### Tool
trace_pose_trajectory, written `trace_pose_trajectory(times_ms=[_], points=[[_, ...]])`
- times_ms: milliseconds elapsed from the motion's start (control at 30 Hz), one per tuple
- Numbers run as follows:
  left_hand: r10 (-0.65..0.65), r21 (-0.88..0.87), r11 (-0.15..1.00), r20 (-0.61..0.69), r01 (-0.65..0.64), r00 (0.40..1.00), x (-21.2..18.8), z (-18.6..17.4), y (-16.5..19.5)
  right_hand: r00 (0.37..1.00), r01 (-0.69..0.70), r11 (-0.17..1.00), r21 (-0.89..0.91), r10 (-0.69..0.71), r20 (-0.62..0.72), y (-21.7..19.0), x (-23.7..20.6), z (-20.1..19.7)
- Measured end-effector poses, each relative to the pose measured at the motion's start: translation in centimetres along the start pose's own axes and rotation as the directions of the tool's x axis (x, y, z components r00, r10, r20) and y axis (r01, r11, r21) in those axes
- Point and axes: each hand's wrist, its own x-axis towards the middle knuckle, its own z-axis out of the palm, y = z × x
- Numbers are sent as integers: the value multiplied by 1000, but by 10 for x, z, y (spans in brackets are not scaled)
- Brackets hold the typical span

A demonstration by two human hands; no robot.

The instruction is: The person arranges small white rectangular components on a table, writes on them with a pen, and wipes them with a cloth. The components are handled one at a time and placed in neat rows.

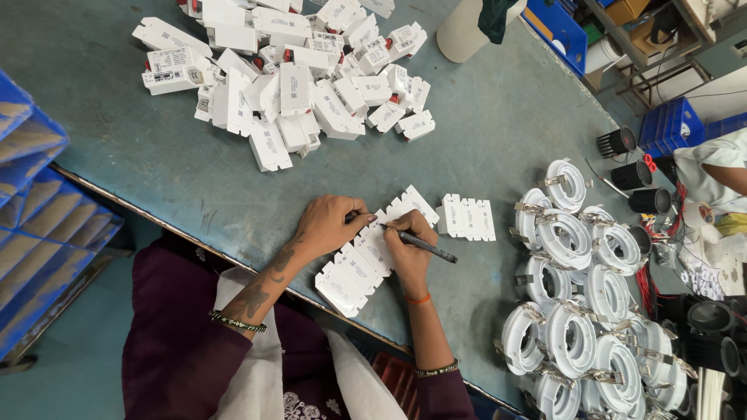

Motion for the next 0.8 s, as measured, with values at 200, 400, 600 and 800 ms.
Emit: trace_pose_trajectory(times_ms=[200, 400, 600, 800], points=[[2, -11, 1000, -11, -2, 1000, -1, 0, 1, 1000, 22, 994, 104, -24, 16, -2, -3, -6], [7, -12, 1000, -91, -8, 996, 10, 4, 7, 990, -73, 935, 348, 112, -91, -4, 15, -38], [-11, -75, 997, -76, 6, 997, 37, 20, 25, 995, -96, 943, 320, 85, 47, 9, 38, -48], [-39, -5, 999, -60, 39, 997, 46, 29, 31, 991, -114, 968, 223, 95, 91, 27, 35, -47]])
